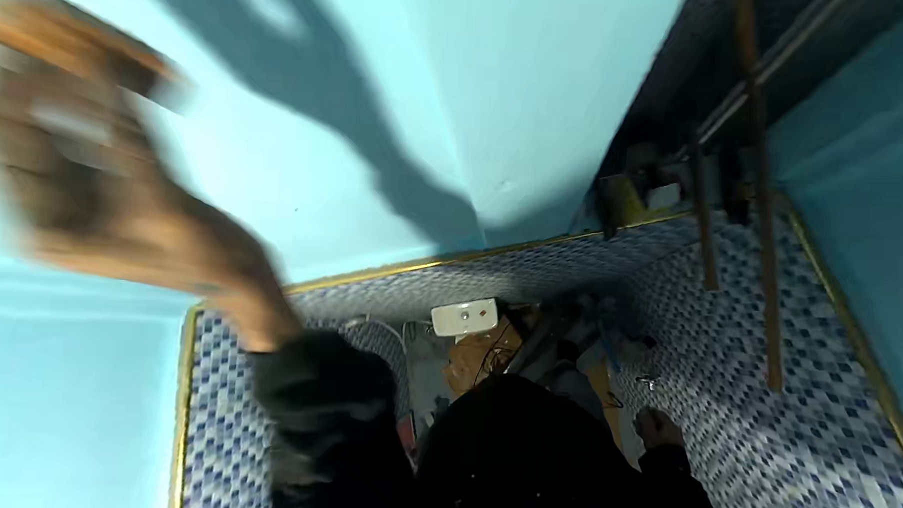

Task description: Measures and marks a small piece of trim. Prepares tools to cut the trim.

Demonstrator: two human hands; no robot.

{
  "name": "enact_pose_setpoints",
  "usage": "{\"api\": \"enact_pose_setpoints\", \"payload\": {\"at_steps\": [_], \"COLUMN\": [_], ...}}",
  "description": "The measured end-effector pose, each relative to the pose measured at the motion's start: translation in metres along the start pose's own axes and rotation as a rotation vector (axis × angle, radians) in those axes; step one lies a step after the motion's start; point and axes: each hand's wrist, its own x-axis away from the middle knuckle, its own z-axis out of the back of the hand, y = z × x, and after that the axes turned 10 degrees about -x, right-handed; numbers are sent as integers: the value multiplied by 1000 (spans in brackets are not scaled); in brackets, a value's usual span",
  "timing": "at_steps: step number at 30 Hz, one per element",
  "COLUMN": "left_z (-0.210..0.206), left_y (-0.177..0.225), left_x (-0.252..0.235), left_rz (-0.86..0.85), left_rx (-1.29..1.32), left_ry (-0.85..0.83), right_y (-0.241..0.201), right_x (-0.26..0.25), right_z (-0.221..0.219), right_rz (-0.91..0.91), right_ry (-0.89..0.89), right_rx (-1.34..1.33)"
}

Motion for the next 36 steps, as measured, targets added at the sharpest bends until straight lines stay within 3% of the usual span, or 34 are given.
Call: {"api": "enact_pose_setpoints", "payload": {"at_steps": [2, 5, 8, 10, 13, 17, 20, 24, 29, 36], "left_z": [-12, -16, -18, -25, -39, -54, -61, -75, -98, -81], "left_y": [6, 14, 52, 67, 72, 54, 36, 12, -4, -33], "left_x": [111, 263, 338, 361, 379, 413, 464, 574, 695, 754], "left_rz": [372, 997, 1626, 1815, 1851, 1890, 1936, 1977, 2033, 1877], "left_rx": [136, 68, 114, 233, 358, 352, 297, 185, 75, -19], "left_ry": [-92, -77, -19, 113, 306, 473, 469, 378, 269, 103], "right_y": [-33, -69, -113, -142, -176, -185, -177, -141, -59, 31], "right_x": [-9, -31, -54, -69, -98, -168, -228, -304, -396, -498], "right_z": [-5, -11, -30, -52, -93, -169, -233, -334, -482, -667], "right_rz": [109, 255, 372, 446, 554, 396, 195, 167, 463, 796], "right_ry": [-93, -255, -447, -596, -776, -850, -788, -764, -891, -779], "right_rx": [75, 219, 443, 577, 726, 868, 906, 972, 1125, 1076]}}
